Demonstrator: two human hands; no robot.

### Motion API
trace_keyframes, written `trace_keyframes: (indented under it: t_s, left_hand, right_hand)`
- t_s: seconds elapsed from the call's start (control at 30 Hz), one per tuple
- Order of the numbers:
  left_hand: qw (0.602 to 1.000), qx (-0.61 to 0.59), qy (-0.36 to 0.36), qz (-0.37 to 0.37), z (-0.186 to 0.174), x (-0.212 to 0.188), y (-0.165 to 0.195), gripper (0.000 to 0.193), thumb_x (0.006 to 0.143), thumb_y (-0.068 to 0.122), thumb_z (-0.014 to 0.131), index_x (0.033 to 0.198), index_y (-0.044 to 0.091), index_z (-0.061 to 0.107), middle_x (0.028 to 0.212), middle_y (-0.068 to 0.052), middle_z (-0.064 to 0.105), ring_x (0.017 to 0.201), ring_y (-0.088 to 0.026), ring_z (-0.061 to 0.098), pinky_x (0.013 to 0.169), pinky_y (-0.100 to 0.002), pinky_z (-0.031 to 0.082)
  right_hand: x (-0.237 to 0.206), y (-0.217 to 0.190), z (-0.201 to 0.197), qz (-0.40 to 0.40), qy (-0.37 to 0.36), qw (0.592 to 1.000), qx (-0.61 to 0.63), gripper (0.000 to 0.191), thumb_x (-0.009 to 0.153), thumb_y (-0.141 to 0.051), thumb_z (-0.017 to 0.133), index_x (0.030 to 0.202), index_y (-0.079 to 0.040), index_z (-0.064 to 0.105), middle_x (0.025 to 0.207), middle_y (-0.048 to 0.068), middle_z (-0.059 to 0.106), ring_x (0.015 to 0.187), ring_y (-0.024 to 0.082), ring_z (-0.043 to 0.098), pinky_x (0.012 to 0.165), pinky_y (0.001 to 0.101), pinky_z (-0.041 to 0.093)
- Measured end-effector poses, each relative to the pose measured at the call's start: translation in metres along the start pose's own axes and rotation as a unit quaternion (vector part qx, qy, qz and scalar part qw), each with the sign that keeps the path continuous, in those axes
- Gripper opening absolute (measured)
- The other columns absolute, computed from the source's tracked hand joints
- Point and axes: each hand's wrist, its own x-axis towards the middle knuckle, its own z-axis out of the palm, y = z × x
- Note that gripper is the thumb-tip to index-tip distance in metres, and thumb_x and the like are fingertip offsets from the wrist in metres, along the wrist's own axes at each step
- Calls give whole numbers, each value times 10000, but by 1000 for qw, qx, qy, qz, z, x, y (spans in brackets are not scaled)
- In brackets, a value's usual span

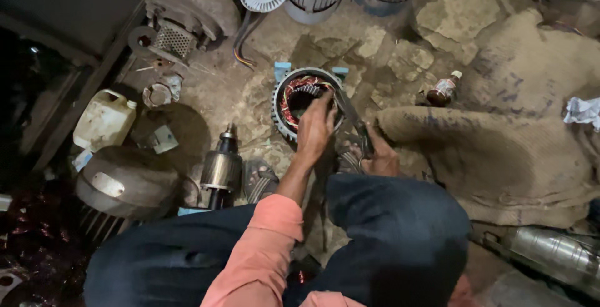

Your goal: The person sits on the floor and uses pliers to cut and pull copper windings from a motor stator. The person repeatedly cuts sections of the winding and removes them by hand, placing the removed copper pieces on the floor.

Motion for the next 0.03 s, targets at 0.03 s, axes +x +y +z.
trace_keyframes:
  t_s: [0.03]
  left_hand:
    - [1000,-8,22,-6,2,-2,-9,430,927,26,657,1354,30,604,1137,-229,681,1023,-406,672,874,-458,544]
  right_hand:
    - [-16,3,-9,-1,0,1000,1,740,787,-207,901,1454,-104,596,1117,280,717,973,401,716,771,456,559]
